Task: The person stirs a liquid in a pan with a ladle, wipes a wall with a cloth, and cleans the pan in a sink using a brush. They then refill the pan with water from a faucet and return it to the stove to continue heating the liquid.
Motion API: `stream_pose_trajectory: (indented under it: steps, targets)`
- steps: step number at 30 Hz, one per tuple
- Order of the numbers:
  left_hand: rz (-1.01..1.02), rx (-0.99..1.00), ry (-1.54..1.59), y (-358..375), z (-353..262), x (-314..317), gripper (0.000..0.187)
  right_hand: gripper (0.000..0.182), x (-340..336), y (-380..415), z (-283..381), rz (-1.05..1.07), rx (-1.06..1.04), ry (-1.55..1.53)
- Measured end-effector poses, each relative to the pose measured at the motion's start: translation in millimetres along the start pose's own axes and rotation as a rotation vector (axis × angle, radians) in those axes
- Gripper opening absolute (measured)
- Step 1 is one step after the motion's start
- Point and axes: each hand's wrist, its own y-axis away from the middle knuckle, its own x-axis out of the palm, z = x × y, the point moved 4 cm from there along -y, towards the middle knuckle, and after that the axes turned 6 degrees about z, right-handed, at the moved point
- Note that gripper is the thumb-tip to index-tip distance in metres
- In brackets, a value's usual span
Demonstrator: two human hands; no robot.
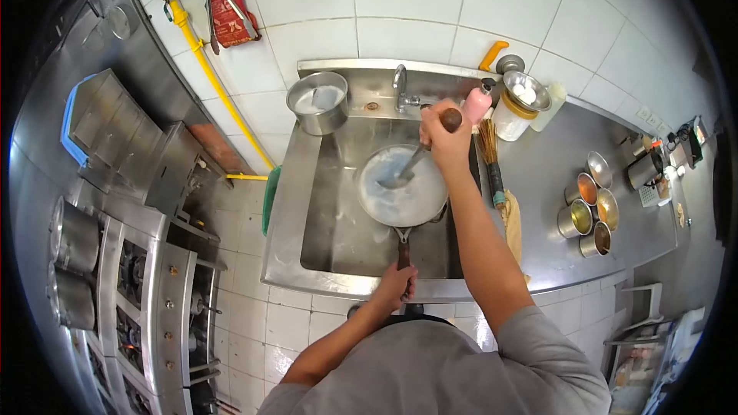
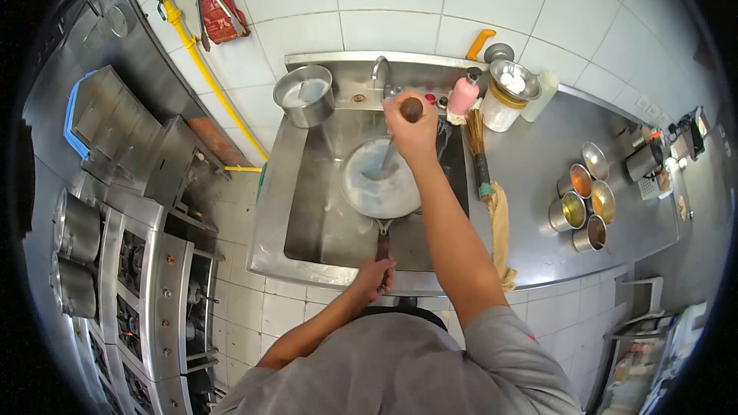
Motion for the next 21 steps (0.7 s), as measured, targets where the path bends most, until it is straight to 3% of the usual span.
stream_pose_trajectory:
  steps: [4, 6, 9, 12, 19, 21]
  targets:
    - [0.054, 0.041, -0.026, -4, 5, -5, 0.013, 0.019, 14, 25, 7, 0.099, -0.127, 0.190]
    - [0.022, 0.019, -0.004, -8, 2, -4, 0.013, 0.016, 1, 10, -14, 0.017, -0.021, 0.064]
    - [-0.013, 0.049, 0.037, -2, -11, -1, 0.013, 0.016, 11, 10, 23, -0.037, -0.053, 0.060]
    - [0.058, 0.033, 0.065, -8, -6, -5, 0.013, 0.018, 7, 18, 0, 0.031, -0.101, -0.009]
    - [0.065, 0.044, -0.003, -1, -7, -12, 0.014, 0.019, 26, -25, 63, 0.033, -0.045, -0.069]
    - [0.055, 0.061, -0.036, -1, -4, -14, 0.014, 0.019, 27, -35, 20, 0.061, -0.064, -0.026]
